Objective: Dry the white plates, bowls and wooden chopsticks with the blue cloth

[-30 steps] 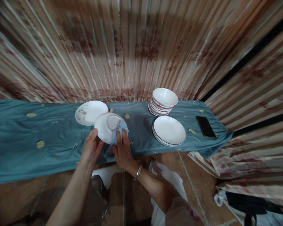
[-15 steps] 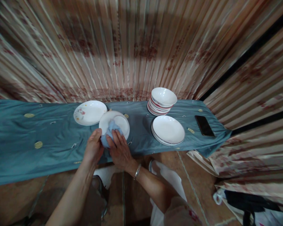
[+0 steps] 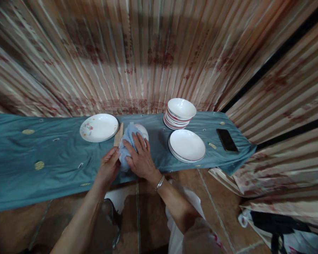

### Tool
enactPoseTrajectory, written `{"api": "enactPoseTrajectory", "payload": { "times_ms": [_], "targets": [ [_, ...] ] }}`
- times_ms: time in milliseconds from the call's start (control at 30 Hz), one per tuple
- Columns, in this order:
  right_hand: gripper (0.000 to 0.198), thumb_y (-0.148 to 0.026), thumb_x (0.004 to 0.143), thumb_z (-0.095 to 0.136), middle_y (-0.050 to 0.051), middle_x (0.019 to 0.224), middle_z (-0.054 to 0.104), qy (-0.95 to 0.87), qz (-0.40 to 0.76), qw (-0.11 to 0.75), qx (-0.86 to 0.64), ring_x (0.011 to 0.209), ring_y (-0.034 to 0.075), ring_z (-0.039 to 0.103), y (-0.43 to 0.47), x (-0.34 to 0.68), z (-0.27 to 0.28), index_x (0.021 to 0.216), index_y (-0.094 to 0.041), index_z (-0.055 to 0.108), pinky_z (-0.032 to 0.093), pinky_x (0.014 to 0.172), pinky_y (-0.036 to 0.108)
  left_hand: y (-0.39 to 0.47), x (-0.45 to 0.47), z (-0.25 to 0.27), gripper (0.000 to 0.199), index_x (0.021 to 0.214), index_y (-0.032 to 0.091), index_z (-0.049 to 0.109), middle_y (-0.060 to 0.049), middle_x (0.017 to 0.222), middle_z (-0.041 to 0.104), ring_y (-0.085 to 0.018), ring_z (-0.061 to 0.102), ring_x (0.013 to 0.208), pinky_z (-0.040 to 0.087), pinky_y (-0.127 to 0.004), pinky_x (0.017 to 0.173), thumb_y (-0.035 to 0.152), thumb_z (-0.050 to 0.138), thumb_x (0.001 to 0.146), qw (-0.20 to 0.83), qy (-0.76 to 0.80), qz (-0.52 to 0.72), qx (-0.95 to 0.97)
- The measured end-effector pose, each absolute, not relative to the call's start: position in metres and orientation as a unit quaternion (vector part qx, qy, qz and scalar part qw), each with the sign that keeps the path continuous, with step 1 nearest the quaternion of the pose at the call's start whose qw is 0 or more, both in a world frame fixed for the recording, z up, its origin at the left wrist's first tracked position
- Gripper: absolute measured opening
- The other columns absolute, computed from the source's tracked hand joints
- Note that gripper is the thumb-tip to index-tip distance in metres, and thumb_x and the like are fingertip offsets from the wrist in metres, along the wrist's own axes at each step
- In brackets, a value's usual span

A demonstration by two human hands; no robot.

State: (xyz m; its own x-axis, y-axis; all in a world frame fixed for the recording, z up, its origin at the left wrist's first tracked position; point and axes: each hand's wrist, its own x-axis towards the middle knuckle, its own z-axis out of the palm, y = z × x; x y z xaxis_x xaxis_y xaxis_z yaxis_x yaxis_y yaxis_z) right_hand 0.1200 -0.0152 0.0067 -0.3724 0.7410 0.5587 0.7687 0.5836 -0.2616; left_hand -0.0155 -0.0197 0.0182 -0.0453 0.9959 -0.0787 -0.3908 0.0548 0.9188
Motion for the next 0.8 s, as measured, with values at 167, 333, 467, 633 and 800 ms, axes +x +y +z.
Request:
{"api": "enactPoseTrajectory", "payload": {
  "times_ms": [167, 333, 467, 633, 800],
  "targets": [
    [0.052, -0.039, 0.096, 0.031, 0.014, 0.155, 0.019, -0.805, -0.002, 0.374, -0.46, 0.145, 0.027, 0.01, -0.006, 0.128, 0.018, 0.143, -0.017, 0.034, 0.018, 0.114, 0.051, -0.025, -0.015, 0.018, 0.03, 0.068, 0.017, 0.06, 0.006, 0.058, 0.044, -0.008, 0.036, 0.052, 0.031, -0.02, 0.05, 0.046, 0.064, 0.076, 0.559, 0.45, 0.54, 0.44],
    [0.051, -0.038, 0.097, 0.028, 0.011, 0.153, 0.024, -0.774, 0.049, 0.428, -0.464, 0.144, 0.023, 0.015, 0.0, 0.132, 0.024, 0.145, -0.019, 0.03, 0.019, 0.115, 0.048, -0.025, -0.015, 0.013, 0.028, 0.07, 0.018, 0.062, 0.004, 0.062, 0.049, -0.01, 0.041, 0.058, 0.035, -0.02, 0.056, 0.045, 0.062, 0.078, 0.551, 0.455, 0.522, 0.466],
    [0.05, -0.037, 0.098, 0.025, 0.009, 0.15, 0.032, -0.737, 0.119, 0.476, -0.465, 0.143, 0.019, 0.019, 0.01, 0.136, 0.019, 0.145, -0.021, 0.028, 0.019, 0.117, 0.046, -0.025, -0.016, 0.01, 0.028, 0.07, 0.018, 0.062, 0.003, 0.065, 0.051, -0.012, 0.045, 0.062, 0.037, -0.021, 0.059, 0.045, 0.062, 0.078, 0.554, 0.459, 0.51, 0.471],
    [0.053, -0.045, 0.096, 0.026, 0.008, 0.148, 0.038, -0.65, 0.254, 0.541, -0.469, 0.14, 0.019, 0.029, 0.027, 0.141, 0.006, 0.143, -0.021, 0.035, 0.019, 0.118, 0.042, -0.025, -0.017, 0.01, 0.028, 0.07, 0.018, 0.061, 0.003, 0.066, 0.05, -0.011, 0.043, 0.063, 0.035, -0.02, 0.058, 0.044, 0.061, 0.079, 0.543, 0.467, 0.504, 0.483],
    [0.055, -0.05, 0.091, 0.034, 0.006, 0.142, 0.046, -0.566, 0.37, 0.572, -0.464, 0.135, 0.021, 0.037, 0.041, 0.145, -0.004, 0.137, -0.021, 0.044, 0.021, 0.116, 0.039, -0.025, -0.019, 0.01, 0.03, 0.068, 0.017, 0.06, 0.002, 0.065, 0.05, -0.012, 0.044, 0.062, 0.036, -0.022, 0.057, 0.046, 0.061, 0.078, 0.533, 0.469, 0.508, 0.487]
  ]
}}
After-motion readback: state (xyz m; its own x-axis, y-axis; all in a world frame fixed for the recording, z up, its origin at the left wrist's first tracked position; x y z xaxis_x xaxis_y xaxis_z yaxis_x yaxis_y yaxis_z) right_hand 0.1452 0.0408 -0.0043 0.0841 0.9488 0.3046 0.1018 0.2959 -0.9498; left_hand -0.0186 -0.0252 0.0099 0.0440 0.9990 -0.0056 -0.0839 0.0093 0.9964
